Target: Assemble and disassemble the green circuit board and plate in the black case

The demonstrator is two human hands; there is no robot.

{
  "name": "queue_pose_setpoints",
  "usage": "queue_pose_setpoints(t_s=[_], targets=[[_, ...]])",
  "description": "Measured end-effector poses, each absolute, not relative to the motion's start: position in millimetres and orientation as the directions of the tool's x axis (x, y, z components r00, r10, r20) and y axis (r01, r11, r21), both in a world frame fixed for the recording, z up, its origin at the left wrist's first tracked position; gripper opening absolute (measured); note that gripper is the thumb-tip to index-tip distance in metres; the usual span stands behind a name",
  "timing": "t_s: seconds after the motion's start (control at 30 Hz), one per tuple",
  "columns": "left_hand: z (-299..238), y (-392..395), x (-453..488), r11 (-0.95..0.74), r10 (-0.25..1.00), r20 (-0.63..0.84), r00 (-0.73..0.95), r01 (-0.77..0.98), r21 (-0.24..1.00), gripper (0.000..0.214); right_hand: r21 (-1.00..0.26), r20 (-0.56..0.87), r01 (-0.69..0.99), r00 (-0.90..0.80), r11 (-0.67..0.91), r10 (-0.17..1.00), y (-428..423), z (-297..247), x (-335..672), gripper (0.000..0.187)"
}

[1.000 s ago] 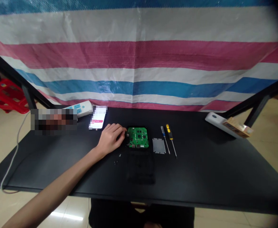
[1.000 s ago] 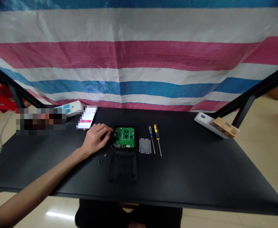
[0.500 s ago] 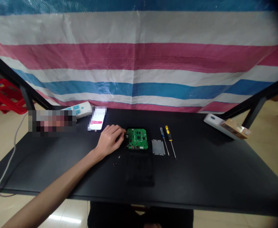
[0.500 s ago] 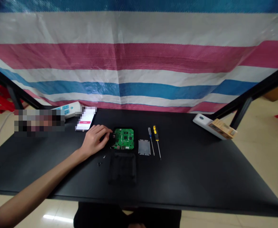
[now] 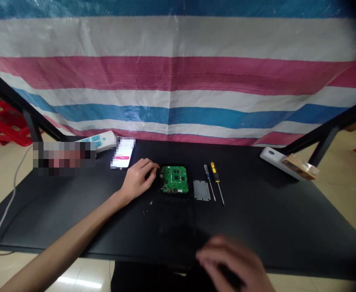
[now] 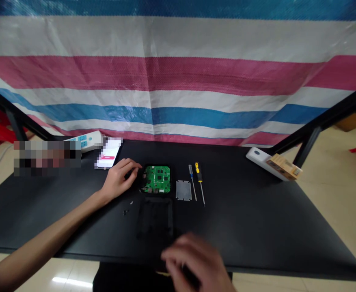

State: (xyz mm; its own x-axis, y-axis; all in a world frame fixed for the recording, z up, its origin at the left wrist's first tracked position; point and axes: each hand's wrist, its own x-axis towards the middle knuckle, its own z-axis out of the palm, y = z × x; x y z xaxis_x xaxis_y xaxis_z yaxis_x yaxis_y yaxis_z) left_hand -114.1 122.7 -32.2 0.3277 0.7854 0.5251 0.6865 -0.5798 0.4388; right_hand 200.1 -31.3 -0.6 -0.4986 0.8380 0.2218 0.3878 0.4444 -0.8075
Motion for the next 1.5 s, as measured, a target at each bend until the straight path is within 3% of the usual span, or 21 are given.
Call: queue_pose_setpoints(t_s=[0.1,0.23,0.4,0.47,0.57,0.73,1.0,1.3,1.5], targets=[[-33,124,-117,-0.551,0.809,0.509,0.292,0.679,0.486,0.022,-0.622,0.428,0.510,-0.415,0.595,0.803,47,34,185,0.015],[-33,125,-117,-0.527,0.824,0.502,0.263,0.683,0.507,0.022,-0.442,0.283,0.580,-0.633,0.684,0.720,122,30,159,0.013],[-31,123,-114,-0.537,0.823,0.491,0.286,0.672,0.509,0.021,-0.421,0.332,0.632,-0.560,0.650,0.759,137,3,163,0.047],[-31,123,-114,-0.540,0.825,0.479,0.299,0.668,0.513,0.019,-0.455,0.279,0.626,-0.575,0.634,0.769,136,-5,172,0.075],[-31,124,-115,-0.523,0.838,0.462,0.291,0.667,0.530,0.019,-0.413,0.197,0.673,-0.592,0.614,0.781,137,-13,181,0.092],[-32,126,-117,-0.494,0.855,0.450,0.257,0.666,0.559,0.020,-0.372,0.181,0.655,-0.644,0.658,0.744,137,-18,177,0.094],[-32,124,-116,-0.511,0.845,0.455,0.280,0.671,0.537,0.020,-0.399,0.149,0.666,-0.632,0.631,0.761,134,-18,176,0.079],[-32,119,-115,-0.557,0.810,0.498,0.309,0.670,0.491,0.021,-0.365,0.259,0.650,-0.616,0.666,0.744,136,-19,169,0.080],[-33,119,-116,-0.476,0.858,0.477,0.192,0.645,0.597,0.025,-0.358,0.463,0.610,-0.541,0.707,0.702,130,1,164,0.071]])
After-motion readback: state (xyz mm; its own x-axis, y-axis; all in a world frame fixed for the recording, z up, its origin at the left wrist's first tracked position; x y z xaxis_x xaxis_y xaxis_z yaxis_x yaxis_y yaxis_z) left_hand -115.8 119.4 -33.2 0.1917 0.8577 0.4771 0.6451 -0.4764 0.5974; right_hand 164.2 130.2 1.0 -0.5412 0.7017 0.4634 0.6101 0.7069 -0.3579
